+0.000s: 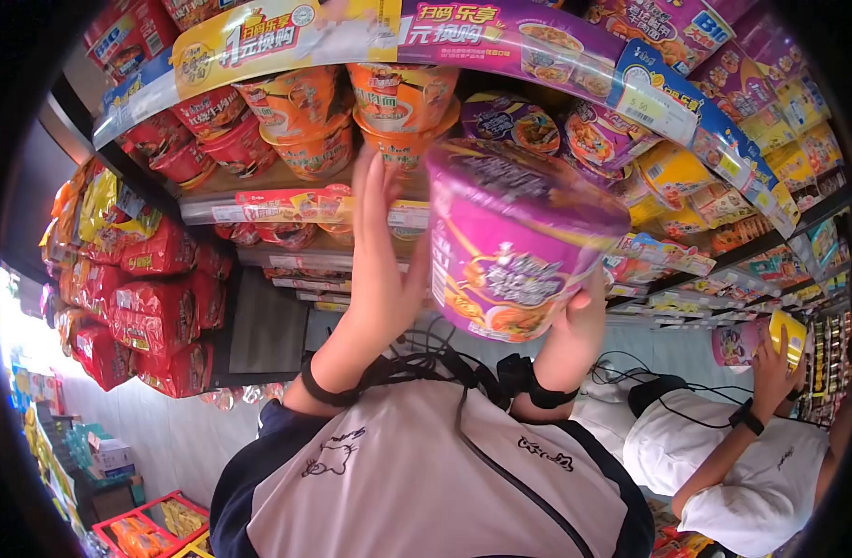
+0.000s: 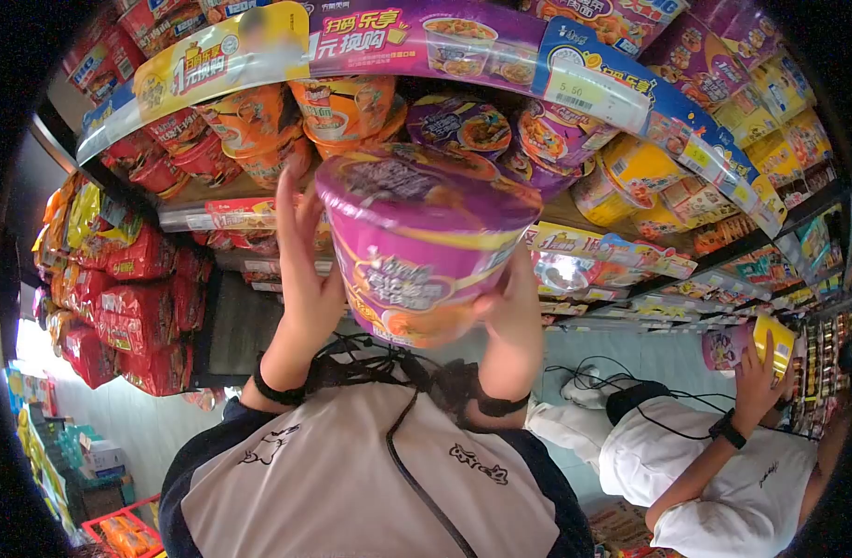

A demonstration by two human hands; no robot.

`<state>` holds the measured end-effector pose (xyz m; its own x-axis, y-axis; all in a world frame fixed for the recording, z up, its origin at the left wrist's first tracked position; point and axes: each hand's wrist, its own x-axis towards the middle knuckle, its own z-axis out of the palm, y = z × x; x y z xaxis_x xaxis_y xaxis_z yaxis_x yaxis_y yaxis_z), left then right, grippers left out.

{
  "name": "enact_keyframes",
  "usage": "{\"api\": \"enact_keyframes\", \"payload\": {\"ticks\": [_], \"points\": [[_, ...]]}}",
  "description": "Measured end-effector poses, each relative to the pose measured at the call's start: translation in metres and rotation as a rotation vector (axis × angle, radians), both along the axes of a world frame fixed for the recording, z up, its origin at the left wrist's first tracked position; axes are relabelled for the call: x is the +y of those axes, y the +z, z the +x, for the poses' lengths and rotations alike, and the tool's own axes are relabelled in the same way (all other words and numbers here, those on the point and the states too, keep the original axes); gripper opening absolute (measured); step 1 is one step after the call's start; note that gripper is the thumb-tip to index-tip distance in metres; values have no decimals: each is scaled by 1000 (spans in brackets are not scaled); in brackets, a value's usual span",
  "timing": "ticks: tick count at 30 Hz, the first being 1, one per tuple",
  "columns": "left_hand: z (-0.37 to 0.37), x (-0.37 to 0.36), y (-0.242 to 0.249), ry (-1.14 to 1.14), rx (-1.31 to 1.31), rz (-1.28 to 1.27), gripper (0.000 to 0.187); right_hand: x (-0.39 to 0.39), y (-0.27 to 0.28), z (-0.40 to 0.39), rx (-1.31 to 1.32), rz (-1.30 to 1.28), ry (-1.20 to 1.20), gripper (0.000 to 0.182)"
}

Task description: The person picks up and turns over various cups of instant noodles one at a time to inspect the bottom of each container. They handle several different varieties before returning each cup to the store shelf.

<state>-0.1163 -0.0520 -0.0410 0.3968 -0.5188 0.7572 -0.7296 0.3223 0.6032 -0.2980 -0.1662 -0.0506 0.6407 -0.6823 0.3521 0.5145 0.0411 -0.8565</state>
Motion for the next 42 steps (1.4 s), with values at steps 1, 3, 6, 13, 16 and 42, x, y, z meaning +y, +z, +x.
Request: {"api": "enact_keyframes", "payload": {"ticks": [1,3,6,13,16,42], "points": [[-3,3,3,-174,275,57,79,0,-6,1,-16,58,-27,104],[-4,5,2,-480,614,115,81,3,-7,6,-39,94,-45,97],[-6,7,-7,-748,700,176,92,2,4,17,-39,4,-37,91],[-8,-6,6,-494,637,183,111,-6,20,22,335,-184,-222,81],[-6,-10,7,-375,382,209,120,-7,13,30,219,-279,-178,101],[44,-48,-90,-46,-447,540,67,-118,7,99,383,-652,-649,96]]}}
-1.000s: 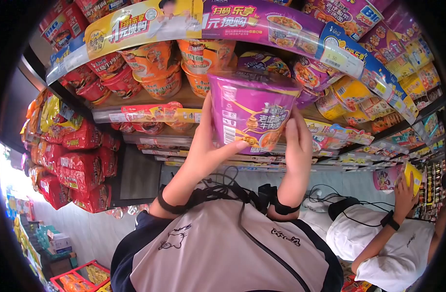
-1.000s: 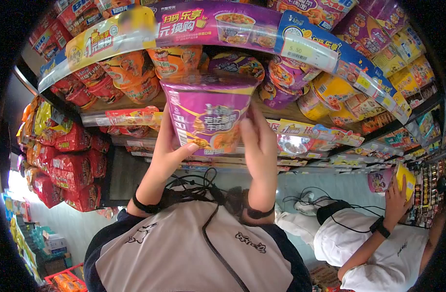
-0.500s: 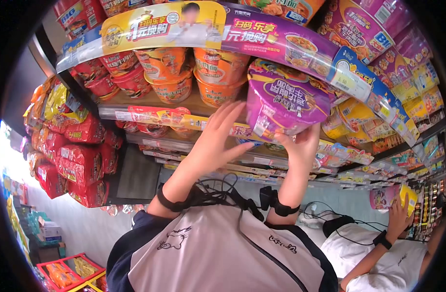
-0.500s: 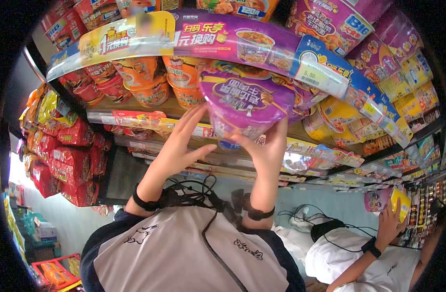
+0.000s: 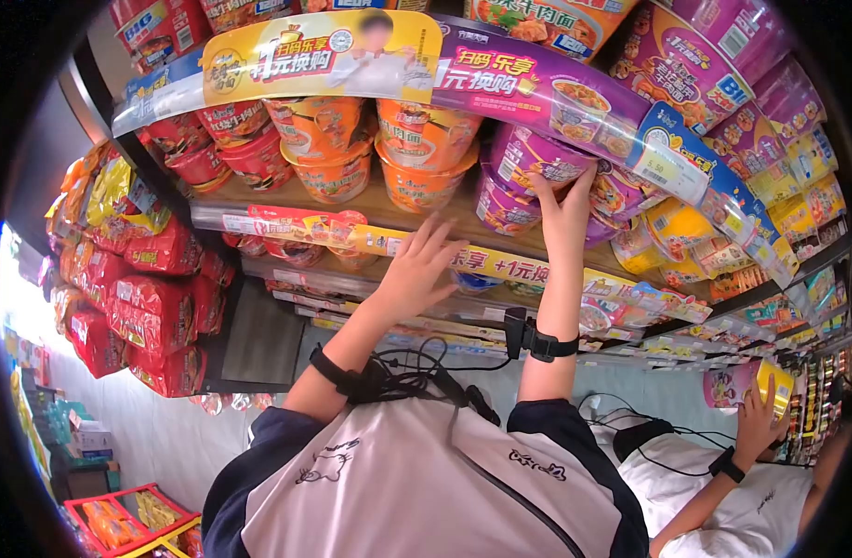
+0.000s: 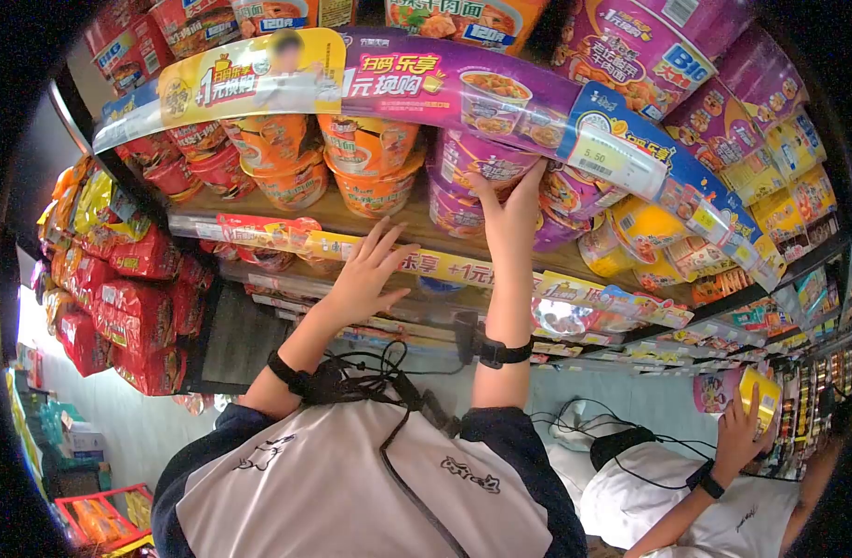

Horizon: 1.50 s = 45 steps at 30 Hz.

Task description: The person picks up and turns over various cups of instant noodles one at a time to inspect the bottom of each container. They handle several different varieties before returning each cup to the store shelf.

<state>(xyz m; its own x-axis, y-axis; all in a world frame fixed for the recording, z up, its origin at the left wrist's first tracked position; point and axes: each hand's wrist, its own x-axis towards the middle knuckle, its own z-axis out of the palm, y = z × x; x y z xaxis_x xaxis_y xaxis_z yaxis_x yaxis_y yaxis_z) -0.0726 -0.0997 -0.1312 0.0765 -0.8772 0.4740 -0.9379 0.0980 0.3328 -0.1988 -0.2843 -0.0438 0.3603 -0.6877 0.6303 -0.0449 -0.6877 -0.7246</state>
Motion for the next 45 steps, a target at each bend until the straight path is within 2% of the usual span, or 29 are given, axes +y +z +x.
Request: {"api": "enact_keyframes", "payload": {"ticks": [4,7,9,10,13,16,19,22,25,26,33,36,37,38,40,42,43,45], "points": [[2,0,0,-8,-21,26,72,0,-8,3,44,-14,-95,94],[-2,1,3,8,-48,22,76,7,-9,1,-24,-23,-99,76],[-3,0,5,24,-69,18,78,21,-4,-12,-223,-47,-157,56],[-4,0,6,33,-73,23,79,25,-1,-23,-212,-117,-328,46],[-6,0,3,36,-95,41,79,11,18,-52,-149,-405,-706,54],[-6,0,1,33,-114,48,79,-23,27,-70,-89,-476,-756,56],[-6,-1,1,45,-123,34,79,-42,24,-80,-68,-350,-576,66],[-8,1,1,57,-133,25,80,-46,23,-80,-288,-14,-312,70],[-8,2,1,67,-136,32,79,-32,24,-92,-437,33,-180,71],[-8,2,2,68,-136,38,78,-23,27,-96,-467,12,-215,70],[-14,1,2,79,-76,8,69,48,24,-155,-467,183,-130,64],[-17,1,5,66,-39,-29,70,55,-1,-180,-468,234,17,71],[-23,4,15,39,17,-80,73,61,-2,-182,-484,276,76,76],[-29,6,28,14,72,-132,75,65,-5,-179,-429,226,84,68],[-38,12,52,-81,144,-241,86,65,-18,-176,-495,516,196,64],[-38,14,59,-226,62,-446,90,73,-35,-168,-587,738,282,59],[-39,15,63,-296,21,-548,91,85,-42,-156,-646,815,310,57],[-39,19,62,-282,77,-634,93,107,-40,-132,-640,861,393,57]]}}
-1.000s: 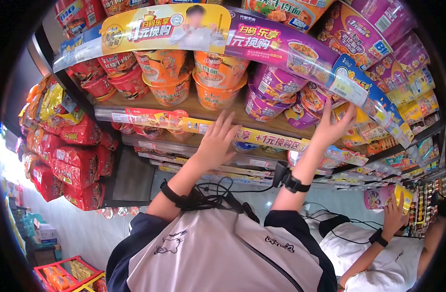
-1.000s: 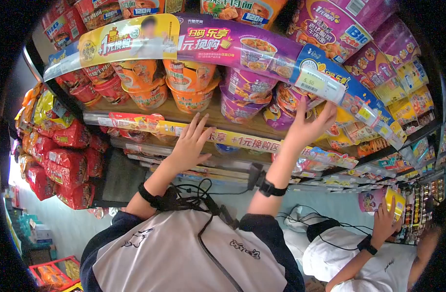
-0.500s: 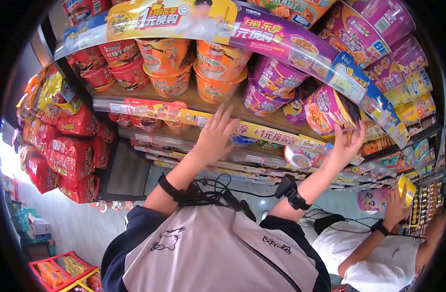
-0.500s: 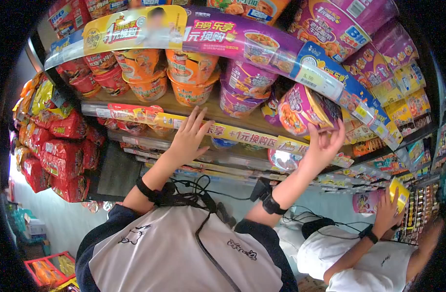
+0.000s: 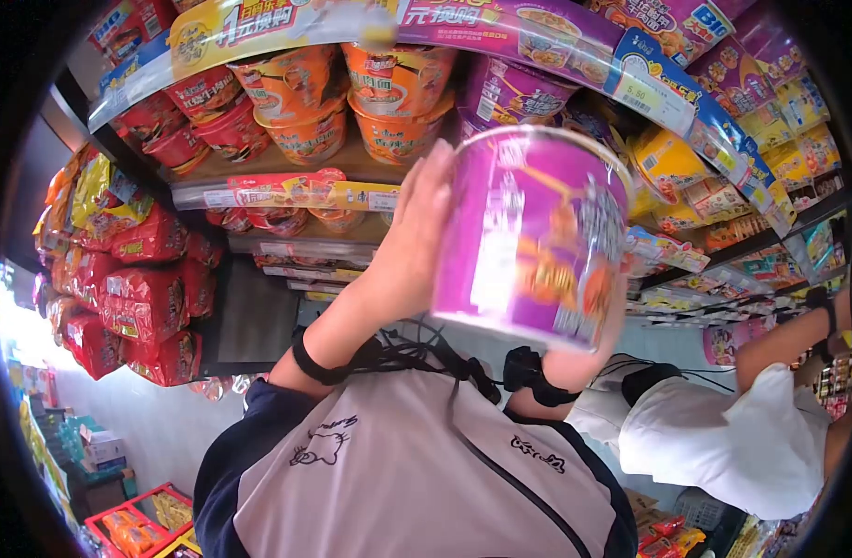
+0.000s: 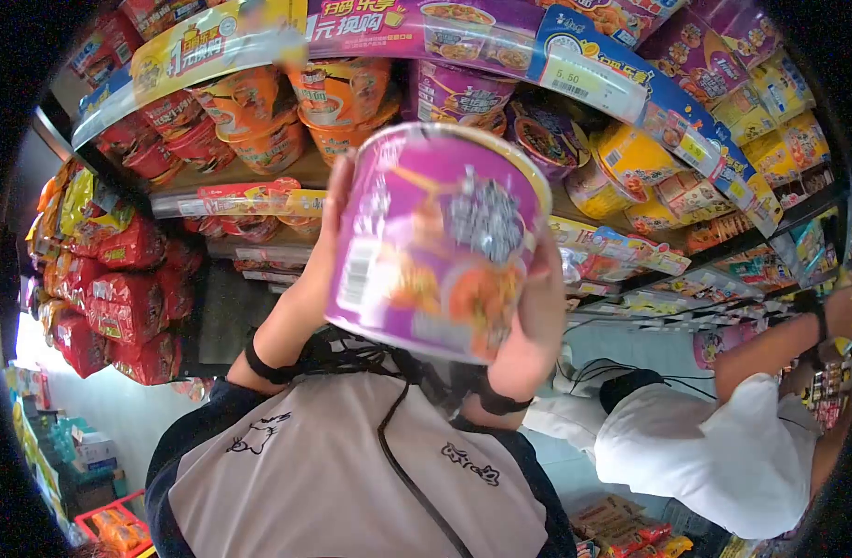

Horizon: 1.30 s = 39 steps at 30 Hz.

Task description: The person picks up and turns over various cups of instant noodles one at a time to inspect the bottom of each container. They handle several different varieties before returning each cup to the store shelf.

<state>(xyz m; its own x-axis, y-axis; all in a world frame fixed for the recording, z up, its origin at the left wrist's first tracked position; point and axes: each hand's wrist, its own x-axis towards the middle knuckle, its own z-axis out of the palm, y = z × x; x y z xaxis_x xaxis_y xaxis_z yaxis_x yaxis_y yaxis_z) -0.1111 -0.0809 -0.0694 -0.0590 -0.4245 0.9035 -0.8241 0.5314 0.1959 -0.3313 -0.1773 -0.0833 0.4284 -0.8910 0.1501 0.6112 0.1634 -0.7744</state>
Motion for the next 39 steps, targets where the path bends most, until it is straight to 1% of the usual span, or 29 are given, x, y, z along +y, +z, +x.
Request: {"api": "enact_keyframes", "payload": {"ticks": [1,2,3,5,8,10,11,14,15,17,19,20,21,22,24,27,30,31,32,33,34,36,37,39], "points": [[0,2,0,-2,34,-39,94,16,27,15,27,-60,58,59],[-8,14,14,34,143,-11,94,19,32,19,64,-91,72,58],[-2,16,14,85,104,-22,97,23,37,23,100,-123,85,57],[0,27,20,101,114,57,100,23,17,16,194,-126,24,49],[-2,46,37,92,155,176,101,44,15,10,354,-250,-78,37],[-7,48,44,39,237,162,100,47,13,9,378,-289,-92,32],[-8,50,46,32,261,175,100,43,5,8,343,-264,-70,31],[-9,58,52,59,288,228,99,55,13,14,305,-146,-67,30],[-8,60,52,77,286,232,98,58,18,13,264,-87,1,31],[-7,61,48,118,265,177,93,59,30,16,309,-64,63,34],[-6,57,43,145,239,115,89,52,42,23,478,-136,42,37],[-1,48,34,107,175,-51,84,48,43,24,507,-152,35,41],[3,38,29,81,103,-215,80,46,41,23,467,-155,46,45],[2,40,25,143,27,-233,78,44,39,23,403,-147,61,48],[3,44,21,118,80,-133,70,42,30,21,247,-106,98,57],[-3,37,14,0,192,-9,58,41,23,21,45,-43,159,69],[3,28,14,179,-61,24,67,34,20,22,-135,-18,208,82],[3,24,12,192,-75,56,69,28,18,21,-189,-22,221,86],[3,21,12,204,-89,88,72,20,17,18,-146,-81,189,90],[3,20,14,190,-94,152,80,8,15,13,-101,-142,152,95],[4,19,14,212,-115,292,80,-3,13,7,-2,-216,107,100],[6,16,11,257,-155,569,83,-14,14,1,75,-297,-95,99],[9,10,-3,263,-102,600,82,-19,16,-1,112,-339,-195,99],[17,0,-33,358,-131,690,83,-34,18,0,59,-370,-357,100]]}}
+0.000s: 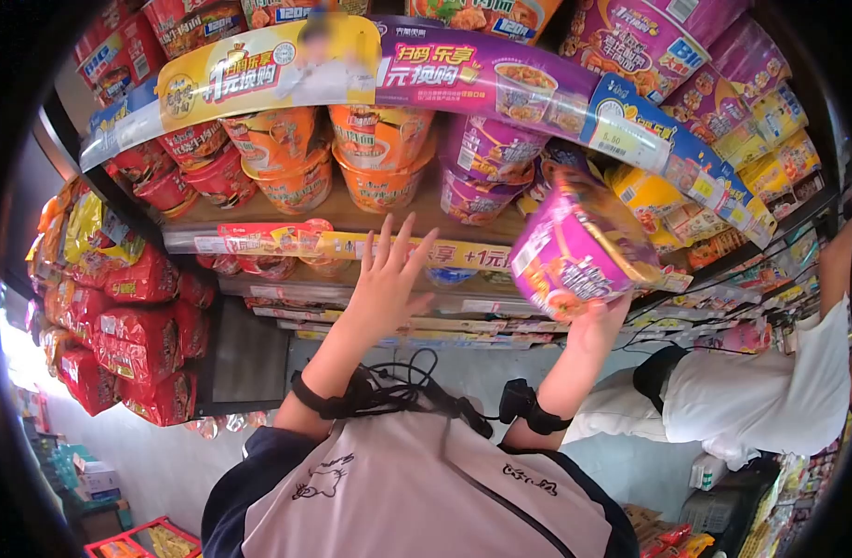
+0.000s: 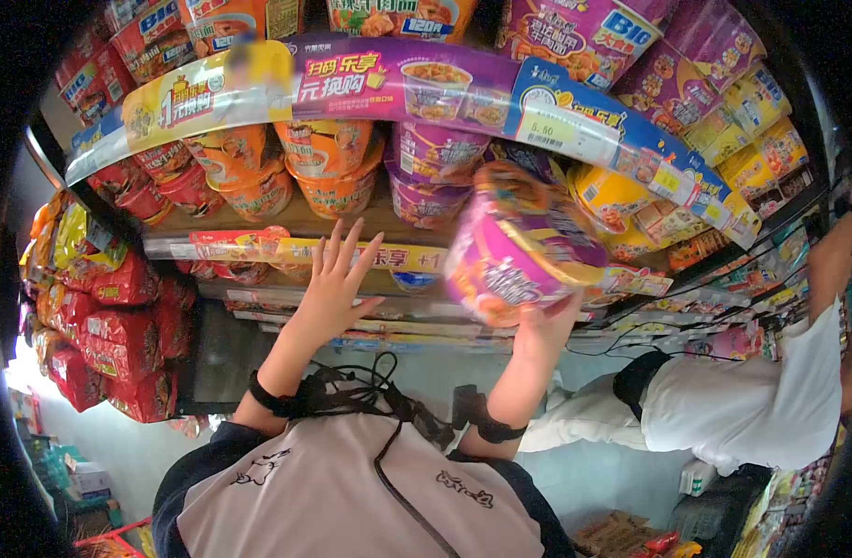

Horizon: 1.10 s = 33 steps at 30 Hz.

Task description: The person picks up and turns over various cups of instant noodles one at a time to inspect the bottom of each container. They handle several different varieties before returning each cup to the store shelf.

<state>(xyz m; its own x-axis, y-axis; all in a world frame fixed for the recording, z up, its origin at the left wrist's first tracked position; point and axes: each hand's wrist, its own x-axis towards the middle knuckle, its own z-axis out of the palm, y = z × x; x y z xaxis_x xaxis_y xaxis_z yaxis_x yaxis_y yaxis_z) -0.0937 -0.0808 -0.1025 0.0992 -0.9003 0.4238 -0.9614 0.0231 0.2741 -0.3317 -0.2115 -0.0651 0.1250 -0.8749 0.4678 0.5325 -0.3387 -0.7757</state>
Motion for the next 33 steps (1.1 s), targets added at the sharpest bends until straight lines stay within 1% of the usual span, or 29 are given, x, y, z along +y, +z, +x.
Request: {"api": "enact_keyframes", "payload": {"ticks": [1,2,5,6,8,9,10,13,14,16,17,18,20,21,23,25,26,29,30,33], "points": [[4,-4,-15,43,-20,50,84,-8,-2,-1,-37,-19,-74,100],[10,-11,-30,45,-101,64,91,-24,-12,-6,-75,-44,-99,97],[5,-17,-38,107,-169,130,99,-53,-14,-4,-86,-51,-151,94],[5,-18,-39,104,-160,107,100,-57,-9,0,-109,-84,-108,96],[1,-18,-41,103,-132,64,103,-70,-8,10,1,-107,-174,95],[1,-20,-41,115,-153,82,103,-80,-4,15,53,-134,-202,95],[2,-19,-41,128,-176,95,103,-88,1,20,40,-200,-164,93],[-1,-19,-38,168,-182,81,102,-122,14,33,75,-254,-133,94],[-3,-17,-36,172,-194,89,101,-131,15,38,101,-262,-180,95],[-5,-15,-34,175,-193,83,101,-144,20,44,234,-291,-242,100],[-4,-14,-34,176,-182,51,97,-148,20,46,303,-301,-276,104],[-3,-14,-35,174,-170,23,93,-148,20,48,474,-344,-392,107],[-3,-15,-39,173,-157,-55,83,-145,17,51,540,-312,-446,110],[-2,-16,-41,185,-184,-34,88,-143,18,53,572,-298,-477,112],[-2,-18,-45,201,-240,7,99,-137,20,53,560,-270,-446,115],[-2,-19,-46,196,-246,10,99,-134,21,54,546,-242,-422,116],[-2,-19,-46,194,-253,12,99,-145,11,52,541,-270,-458,110],[-2,-19,-47,188,-252,16,99,-141,4,49,658,-480,-692,96],[-2,-20,-47,186,-248,15,98,-122,11,57,274,-400,-471,85],[-3,-20,-44,194,-256,34,98,-111,16,33,514,-532,-1201,81]]}}
